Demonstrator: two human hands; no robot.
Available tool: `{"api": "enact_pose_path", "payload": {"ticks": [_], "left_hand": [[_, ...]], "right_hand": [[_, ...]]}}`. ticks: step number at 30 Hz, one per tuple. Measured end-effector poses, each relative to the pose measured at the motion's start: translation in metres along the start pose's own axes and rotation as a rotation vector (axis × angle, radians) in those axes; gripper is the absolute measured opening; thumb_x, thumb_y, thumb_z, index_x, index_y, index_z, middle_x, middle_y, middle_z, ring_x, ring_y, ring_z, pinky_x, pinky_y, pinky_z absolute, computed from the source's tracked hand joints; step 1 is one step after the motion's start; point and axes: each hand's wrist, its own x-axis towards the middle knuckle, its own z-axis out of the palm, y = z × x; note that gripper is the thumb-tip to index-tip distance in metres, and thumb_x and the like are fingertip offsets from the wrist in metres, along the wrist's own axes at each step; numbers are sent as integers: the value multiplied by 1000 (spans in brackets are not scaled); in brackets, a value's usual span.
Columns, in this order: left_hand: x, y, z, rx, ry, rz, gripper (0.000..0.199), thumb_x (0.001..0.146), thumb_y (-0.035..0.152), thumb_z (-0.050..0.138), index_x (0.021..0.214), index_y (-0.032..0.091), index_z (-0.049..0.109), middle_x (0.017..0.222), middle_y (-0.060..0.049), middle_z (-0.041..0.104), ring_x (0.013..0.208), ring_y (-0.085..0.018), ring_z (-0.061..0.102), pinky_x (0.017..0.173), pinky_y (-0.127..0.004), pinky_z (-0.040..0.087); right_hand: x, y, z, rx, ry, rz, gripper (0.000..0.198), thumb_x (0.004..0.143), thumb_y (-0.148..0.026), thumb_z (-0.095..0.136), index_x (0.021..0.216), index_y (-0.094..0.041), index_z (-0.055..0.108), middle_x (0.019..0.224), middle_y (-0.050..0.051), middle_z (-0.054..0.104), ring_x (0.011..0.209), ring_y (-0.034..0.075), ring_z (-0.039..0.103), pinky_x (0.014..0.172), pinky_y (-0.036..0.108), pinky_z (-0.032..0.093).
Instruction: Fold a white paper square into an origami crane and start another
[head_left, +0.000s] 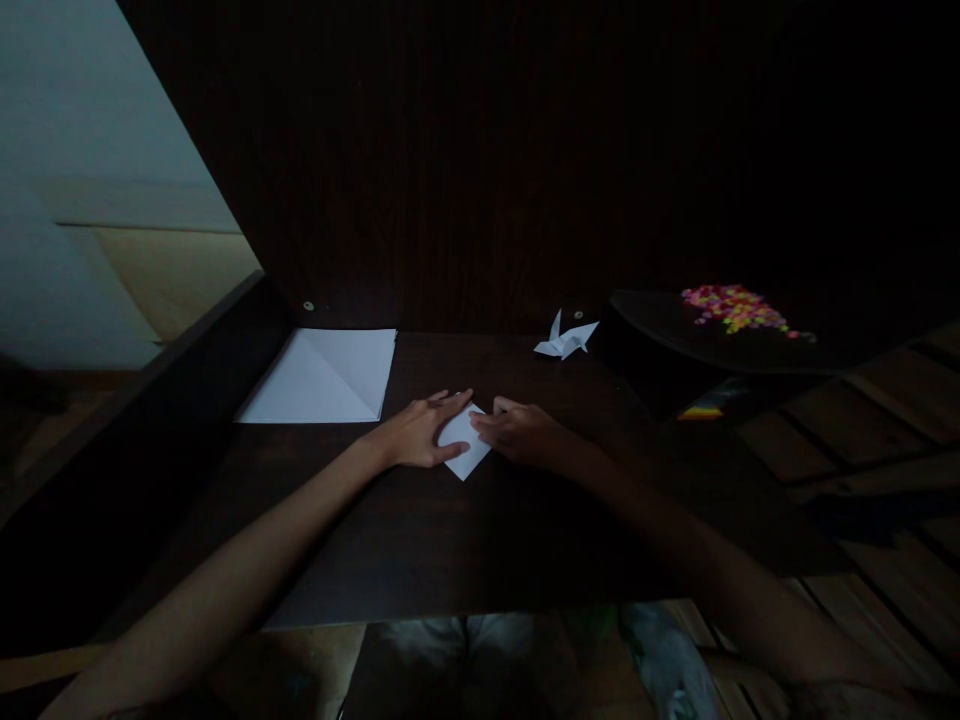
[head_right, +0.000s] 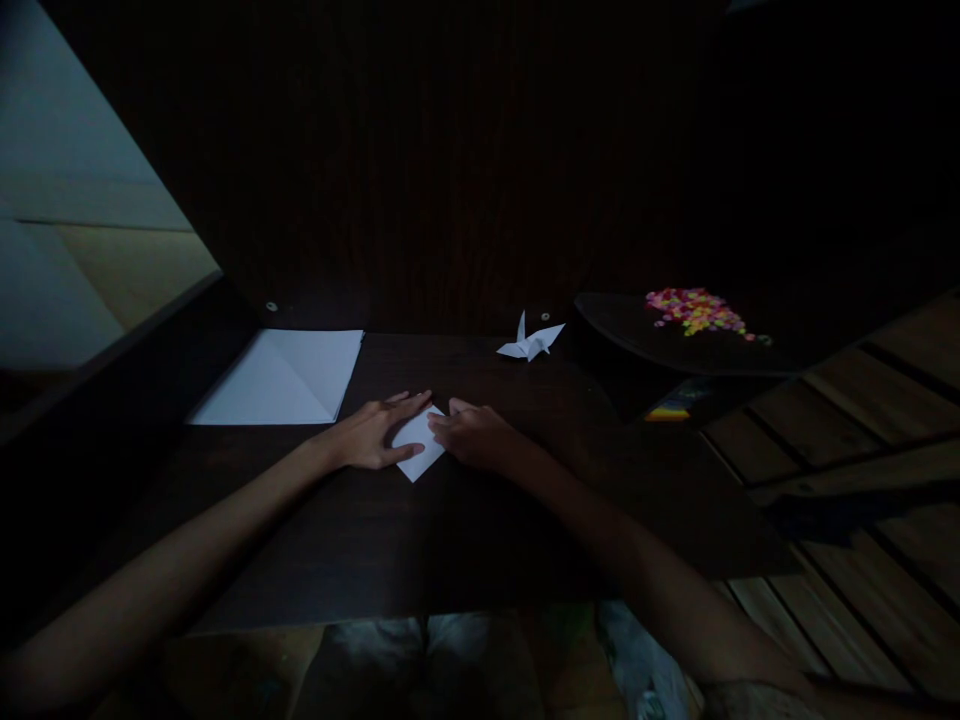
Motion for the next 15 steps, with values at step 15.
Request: {"api": "enact_pose_path", "payload": {"ticks": [15], "left_hand": [[2,-3,2,74,-42,100,62,91,42,51,144,11,39,150,-17,39,142,-27,32,118,-45,25]], "right_hand": [[-16,9,-13,67,16,-254,37,96,-46,47,105,-20,71,128,10,60,102,23,50,85,37,47]]}}
